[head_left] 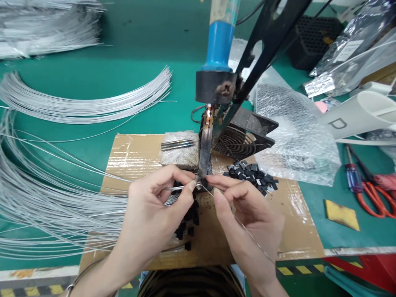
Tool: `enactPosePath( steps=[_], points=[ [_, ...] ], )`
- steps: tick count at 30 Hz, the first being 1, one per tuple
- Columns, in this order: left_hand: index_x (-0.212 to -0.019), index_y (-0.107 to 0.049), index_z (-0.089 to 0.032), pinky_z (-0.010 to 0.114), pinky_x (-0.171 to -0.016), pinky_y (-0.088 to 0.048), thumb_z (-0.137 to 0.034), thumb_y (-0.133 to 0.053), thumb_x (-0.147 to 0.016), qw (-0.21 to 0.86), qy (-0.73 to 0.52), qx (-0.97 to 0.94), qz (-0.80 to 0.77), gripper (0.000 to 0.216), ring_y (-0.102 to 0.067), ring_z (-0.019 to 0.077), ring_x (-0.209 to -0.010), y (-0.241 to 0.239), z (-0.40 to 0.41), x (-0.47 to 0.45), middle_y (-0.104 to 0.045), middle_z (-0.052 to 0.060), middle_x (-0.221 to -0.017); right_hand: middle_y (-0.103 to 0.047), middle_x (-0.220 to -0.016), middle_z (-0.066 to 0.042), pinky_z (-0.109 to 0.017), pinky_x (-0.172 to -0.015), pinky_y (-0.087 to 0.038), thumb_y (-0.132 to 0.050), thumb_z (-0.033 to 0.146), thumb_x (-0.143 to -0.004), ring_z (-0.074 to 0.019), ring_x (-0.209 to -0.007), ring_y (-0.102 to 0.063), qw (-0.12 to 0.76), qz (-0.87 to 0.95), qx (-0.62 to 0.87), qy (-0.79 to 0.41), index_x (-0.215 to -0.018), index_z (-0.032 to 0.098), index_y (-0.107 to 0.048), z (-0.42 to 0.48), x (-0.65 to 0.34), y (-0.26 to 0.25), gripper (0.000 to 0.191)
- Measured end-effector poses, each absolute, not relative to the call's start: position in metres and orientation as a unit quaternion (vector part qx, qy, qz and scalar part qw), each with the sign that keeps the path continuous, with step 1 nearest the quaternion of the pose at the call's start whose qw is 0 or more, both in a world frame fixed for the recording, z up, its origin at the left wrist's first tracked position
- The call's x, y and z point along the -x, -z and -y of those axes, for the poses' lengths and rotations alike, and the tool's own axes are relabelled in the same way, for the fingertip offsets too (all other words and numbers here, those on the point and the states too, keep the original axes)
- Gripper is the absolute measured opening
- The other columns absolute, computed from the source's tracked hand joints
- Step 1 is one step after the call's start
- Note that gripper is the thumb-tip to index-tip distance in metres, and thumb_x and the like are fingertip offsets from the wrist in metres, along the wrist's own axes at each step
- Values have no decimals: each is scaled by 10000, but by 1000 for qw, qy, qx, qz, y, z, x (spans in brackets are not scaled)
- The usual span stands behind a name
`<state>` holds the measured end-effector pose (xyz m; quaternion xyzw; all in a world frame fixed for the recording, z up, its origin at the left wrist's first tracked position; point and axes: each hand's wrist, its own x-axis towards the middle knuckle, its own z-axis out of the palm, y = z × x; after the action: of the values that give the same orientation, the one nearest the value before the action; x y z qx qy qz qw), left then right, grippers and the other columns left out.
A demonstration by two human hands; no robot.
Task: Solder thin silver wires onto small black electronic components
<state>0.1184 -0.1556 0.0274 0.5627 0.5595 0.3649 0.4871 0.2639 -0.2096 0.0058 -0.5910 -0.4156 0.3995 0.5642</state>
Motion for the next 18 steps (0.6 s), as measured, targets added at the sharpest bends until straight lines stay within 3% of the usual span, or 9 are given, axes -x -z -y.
enactPosePath(
  steps=[18],
  points=[
    [-751,-746,-215,165,-675,-555,-142,-742,-836,491,-364,-558,-561,112,-725,120,-740,-27,155,-118,-791,-2,-805,-821,-1116,-50,-372,-1015,-577,-692,152,-961,-219,-1114,-760,569,415,586,-401,-774,238,-651,210,-263,-7,209]
  ],
)
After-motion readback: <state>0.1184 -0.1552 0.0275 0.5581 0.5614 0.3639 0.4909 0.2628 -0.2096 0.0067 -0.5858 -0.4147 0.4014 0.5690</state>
